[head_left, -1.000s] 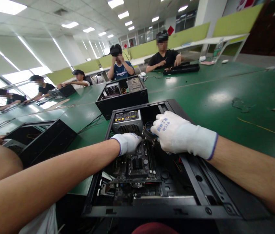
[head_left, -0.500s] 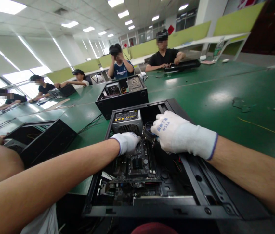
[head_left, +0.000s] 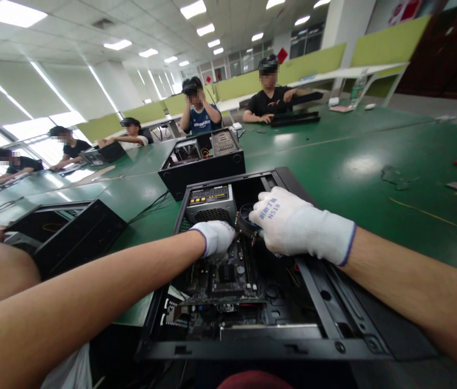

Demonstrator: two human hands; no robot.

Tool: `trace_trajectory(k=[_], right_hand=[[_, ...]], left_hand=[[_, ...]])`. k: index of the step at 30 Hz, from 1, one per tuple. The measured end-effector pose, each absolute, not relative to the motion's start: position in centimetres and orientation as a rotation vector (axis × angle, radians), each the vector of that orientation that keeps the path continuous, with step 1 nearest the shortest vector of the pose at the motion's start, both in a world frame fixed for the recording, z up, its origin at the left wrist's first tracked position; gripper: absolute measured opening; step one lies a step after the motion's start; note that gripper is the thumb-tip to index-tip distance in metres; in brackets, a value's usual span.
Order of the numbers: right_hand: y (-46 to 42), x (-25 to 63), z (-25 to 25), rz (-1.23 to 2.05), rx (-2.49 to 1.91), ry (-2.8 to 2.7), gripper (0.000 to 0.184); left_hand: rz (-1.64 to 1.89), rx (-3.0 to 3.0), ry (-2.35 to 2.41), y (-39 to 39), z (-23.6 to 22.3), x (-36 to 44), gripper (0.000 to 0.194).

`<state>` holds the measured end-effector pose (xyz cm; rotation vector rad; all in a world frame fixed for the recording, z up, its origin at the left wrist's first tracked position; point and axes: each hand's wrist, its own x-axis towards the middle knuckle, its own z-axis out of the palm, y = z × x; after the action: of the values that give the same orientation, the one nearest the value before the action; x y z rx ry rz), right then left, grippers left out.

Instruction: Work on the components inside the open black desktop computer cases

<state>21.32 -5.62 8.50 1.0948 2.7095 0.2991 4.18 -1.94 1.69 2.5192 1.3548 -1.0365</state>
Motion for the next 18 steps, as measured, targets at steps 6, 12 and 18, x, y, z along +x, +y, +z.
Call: trace_trajectory(k=[6,12,18], right_hand=[[-5.76,21.45,8.48,0.313,1.092,2.714,0.023],[-5.83,21.3,8.45,0.341,1.102,2.7,0.024],[-5.69,21.31,8.24,0.348,1.093,2.699,0.023]], left_hand=[[-0.962,2.538,1.39,-2.41,2.33,3.94,0.055],[-0.902,2.509,1.423,-2.4,2.16,3.76,0.064],[-0.846,2.493,1.438,-2.23,1.95,3.55,0.052]])
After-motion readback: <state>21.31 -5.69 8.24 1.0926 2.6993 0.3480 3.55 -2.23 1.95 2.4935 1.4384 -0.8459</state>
